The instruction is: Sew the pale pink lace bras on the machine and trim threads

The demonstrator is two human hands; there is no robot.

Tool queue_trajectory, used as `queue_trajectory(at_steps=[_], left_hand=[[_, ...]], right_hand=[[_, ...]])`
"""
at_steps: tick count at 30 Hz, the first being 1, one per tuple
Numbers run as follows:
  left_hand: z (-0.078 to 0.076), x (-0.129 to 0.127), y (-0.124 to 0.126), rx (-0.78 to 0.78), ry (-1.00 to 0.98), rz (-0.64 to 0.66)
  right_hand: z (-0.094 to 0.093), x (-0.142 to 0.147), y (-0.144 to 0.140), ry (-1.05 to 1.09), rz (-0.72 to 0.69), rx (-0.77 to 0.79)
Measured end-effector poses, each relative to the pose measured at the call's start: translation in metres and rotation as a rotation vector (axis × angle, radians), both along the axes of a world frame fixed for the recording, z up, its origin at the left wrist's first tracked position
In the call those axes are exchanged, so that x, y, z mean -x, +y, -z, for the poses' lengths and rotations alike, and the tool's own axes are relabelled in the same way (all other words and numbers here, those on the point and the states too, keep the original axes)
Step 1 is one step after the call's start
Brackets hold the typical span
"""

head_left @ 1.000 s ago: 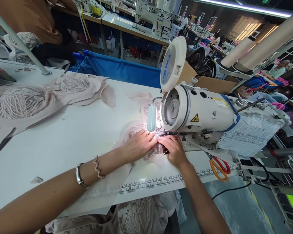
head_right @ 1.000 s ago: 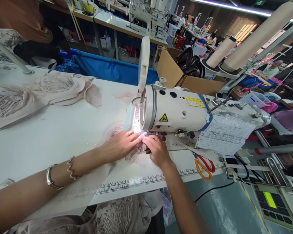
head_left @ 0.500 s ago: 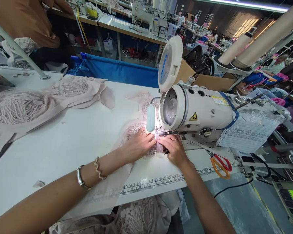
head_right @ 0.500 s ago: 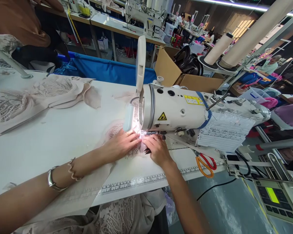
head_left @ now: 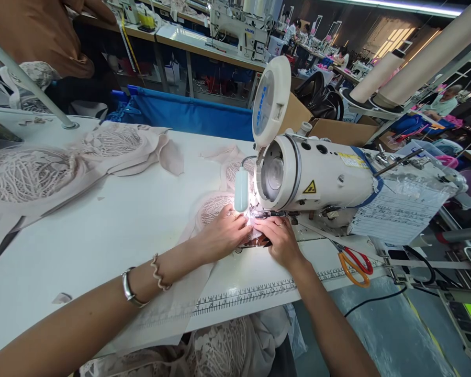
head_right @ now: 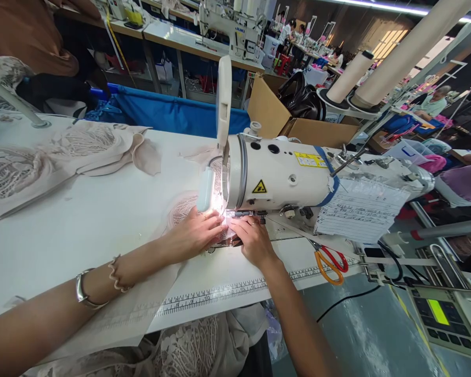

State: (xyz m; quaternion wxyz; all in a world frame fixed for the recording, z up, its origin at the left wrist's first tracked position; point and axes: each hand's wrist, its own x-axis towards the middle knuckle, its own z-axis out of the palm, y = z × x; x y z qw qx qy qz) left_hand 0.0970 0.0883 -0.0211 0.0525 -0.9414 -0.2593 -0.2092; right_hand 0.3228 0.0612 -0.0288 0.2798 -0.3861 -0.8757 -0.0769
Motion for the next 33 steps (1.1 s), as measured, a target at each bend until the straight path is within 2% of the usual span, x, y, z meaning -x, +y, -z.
queue_trajectory(at_steps=[2,7,18,27,33], left_hand=[[0.0,0.0,0.0,0.028,-0.014,0.024],[0.0,0.0,0.0,0.033,-0.015,0.192],[0.001,0.0,0.0,0.026,0.014,0.021],[0.004,0.005,0.02,0.172,0.016,0.012],[-0.003,0.012,0.029,0.198,0.025,-0.021]], right_hand=[[0.0,0.001,0.0,0.005,-0.003,-0.005],[-0.003,0.002,0.0,0.032,-0.02,-0.042],[0.0,-0.003,-0.001,0.015,0.02,0.042],[0.001,-0.001,0.0,0.001,0.045,0.075],[0.003,-0.002,0.002,0.026,0.053,0.032]])
